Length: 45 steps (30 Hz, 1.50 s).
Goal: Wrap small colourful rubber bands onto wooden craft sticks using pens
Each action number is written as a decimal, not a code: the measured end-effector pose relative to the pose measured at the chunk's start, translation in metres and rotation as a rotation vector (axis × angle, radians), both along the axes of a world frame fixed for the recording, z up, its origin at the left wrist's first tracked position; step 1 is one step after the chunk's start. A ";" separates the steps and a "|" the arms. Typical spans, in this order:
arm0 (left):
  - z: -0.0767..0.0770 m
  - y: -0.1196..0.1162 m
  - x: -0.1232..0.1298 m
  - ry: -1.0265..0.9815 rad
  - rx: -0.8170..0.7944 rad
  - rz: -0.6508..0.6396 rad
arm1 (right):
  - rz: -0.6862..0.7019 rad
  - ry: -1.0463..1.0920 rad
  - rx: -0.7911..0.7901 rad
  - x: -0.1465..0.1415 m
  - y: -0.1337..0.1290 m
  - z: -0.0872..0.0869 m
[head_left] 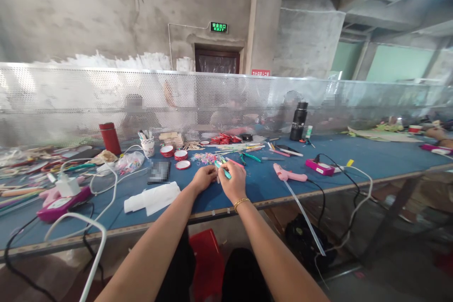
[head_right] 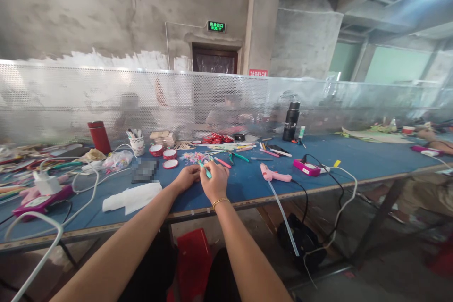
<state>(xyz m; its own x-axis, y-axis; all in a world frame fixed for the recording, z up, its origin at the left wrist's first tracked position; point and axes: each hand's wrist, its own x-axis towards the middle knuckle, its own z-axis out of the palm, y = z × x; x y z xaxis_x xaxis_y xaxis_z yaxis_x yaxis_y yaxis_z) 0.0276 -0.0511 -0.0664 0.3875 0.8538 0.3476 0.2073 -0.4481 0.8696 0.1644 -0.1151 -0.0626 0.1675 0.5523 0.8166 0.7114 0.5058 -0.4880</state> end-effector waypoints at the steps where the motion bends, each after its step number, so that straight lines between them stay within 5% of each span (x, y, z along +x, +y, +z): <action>1: 0.000 0.000 0.000 0.000 0.002 -0.003 | 0.002 0.001 0.000 0.000 0.000 0.000; 45: 0.003 -0.004 0.001 0.024 0.000 0.008 | -0.051 -0.004 -0.003 0.001 0.001 -0.001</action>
